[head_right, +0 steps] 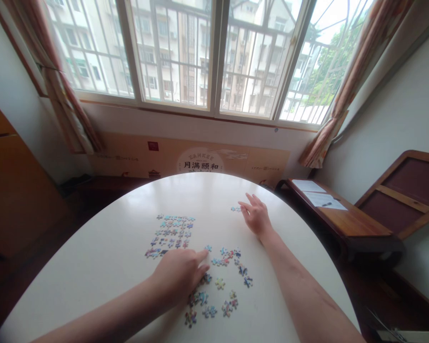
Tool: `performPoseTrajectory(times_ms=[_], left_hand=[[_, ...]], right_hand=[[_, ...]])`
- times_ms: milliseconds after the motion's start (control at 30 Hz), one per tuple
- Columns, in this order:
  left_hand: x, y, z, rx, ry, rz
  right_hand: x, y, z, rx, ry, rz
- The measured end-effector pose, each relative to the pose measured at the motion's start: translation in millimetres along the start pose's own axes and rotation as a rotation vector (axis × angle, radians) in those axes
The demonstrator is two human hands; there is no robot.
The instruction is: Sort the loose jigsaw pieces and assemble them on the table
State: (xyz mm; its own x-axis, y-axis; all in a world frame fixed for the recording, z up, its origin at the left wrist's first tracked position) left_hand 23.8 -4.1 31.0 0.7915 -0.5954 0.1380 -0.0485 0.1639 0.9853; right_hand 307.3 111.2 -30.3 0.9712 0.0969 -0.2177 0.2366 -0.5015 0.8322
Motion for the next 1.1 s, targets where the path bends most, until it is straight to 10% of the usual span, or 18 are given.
performPoseTrajectory(times_ms=[1100], left_hand=[[-0.4, -0.5, -1.1, 0.016, -0.007, -0.011]], right_hand=[[-9.2, -2.2, 2.7, -0.301, -0.011, 0.038]])
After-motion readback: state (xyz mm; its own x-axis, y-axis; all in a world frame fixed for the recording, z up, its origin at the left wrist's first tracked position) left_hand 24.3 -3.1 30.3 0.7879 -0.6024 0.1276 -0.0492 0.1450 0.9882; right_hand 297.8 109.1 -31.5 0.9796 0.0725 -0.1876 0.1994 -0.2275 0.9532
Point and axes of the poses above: each hand's wrist, its own z-axis away from the middle knuckle, its own y-axis out of the back of the hand, x = y × z, the point moved 1 cm from there along -z, towards the middle knuckle, and after that the axes turned 5 degrees about -y, right-handed, at the moved point
